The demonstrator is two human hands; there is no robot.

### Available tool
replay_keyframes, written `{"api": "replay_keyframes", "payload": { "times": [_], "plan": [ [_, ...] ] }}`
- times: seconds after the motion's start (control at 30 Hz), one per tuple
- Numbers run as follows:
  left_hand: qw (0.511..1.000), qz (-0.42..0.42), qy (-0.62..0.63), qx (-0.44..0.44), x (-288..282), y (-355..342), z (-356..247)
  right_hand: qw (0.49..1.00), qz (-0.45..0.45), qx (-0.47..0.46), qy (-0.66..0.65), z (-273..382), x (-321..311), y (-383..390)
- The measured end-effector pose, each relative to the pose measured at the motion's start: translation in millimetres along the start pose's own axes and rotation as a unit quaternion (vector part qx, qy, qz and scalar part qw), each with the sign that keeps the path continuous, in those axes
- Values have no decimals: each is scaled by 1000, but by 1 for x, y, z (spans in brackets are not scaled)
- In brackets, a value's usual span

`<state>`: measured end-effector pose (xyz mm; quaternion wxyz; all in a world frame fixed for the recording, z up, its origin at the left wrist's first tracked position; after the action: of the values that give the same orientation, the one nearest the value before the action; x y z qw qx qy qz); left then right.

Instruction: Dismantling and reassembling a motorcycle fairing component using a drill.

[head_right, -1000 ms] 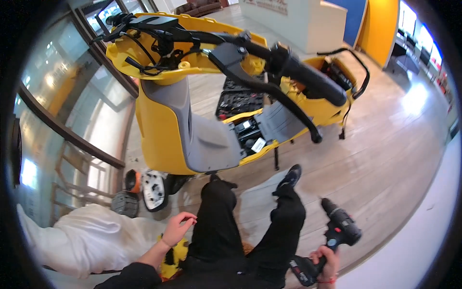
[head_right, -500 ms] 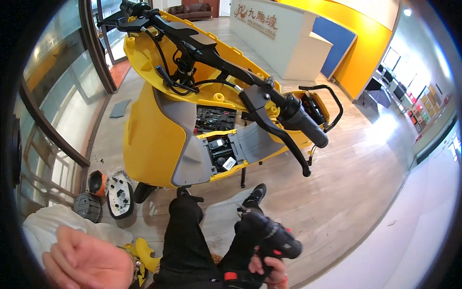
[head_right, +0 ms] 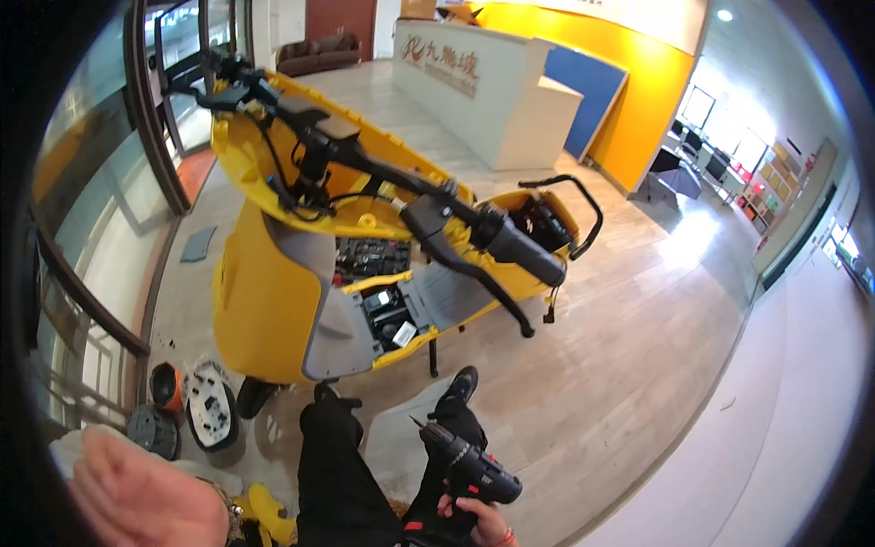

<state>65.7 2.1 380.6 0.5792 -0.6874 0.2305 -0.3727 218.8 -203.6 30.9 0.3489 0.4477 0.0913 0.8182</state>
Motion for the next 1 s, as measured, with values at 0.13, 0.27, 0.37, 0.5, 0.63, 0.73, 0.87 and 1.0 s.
{"api": "replay_keyframes", "payload": {
  "times": [0.13,0.27,0.37,0.5,0.63,0.73,0.87,1.0],
  "plan": [
    [981,122,-125,-84,10,8,28,1000,-10,-19,4,7,-3,6],
    [955,167,-134,-205,32,36,84,995,-75,-54,-24,19,-4,16],
    [839,120,-112,-519,32,58,120,995,-42,-65,-61,23,2,12],
    [874,325,-239,-270,70,50,140,995,-12,-72,-73,23,-2,14],
    [869,430,-214,-118,131,67,150,995,-9,-84,-60,17,-10,27],
    [815,511,-270,37,189,93,160,990,-94,-101,7,9,-27,31],
    [799,501,-326,60,239,131,205,995,-24,-90,32,1,-43,26],
    [676,638,-361,-68,249,149,242,994,-41,-104,16,1,-46,33]
  ]
}}
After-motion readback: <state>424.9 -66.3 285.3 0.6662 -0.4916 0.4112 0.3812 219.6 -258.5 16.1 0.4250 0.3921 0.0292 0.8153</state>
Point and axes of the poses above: each hand's wrist, its own y-axis away from the middle knuckle, its own x-axis out of the palm, z = x × y, the point moved 5 cm from there along -y, towards the middle knuckle, and after that the axes turned 6 degrees about -z, right-handed, at the moved point
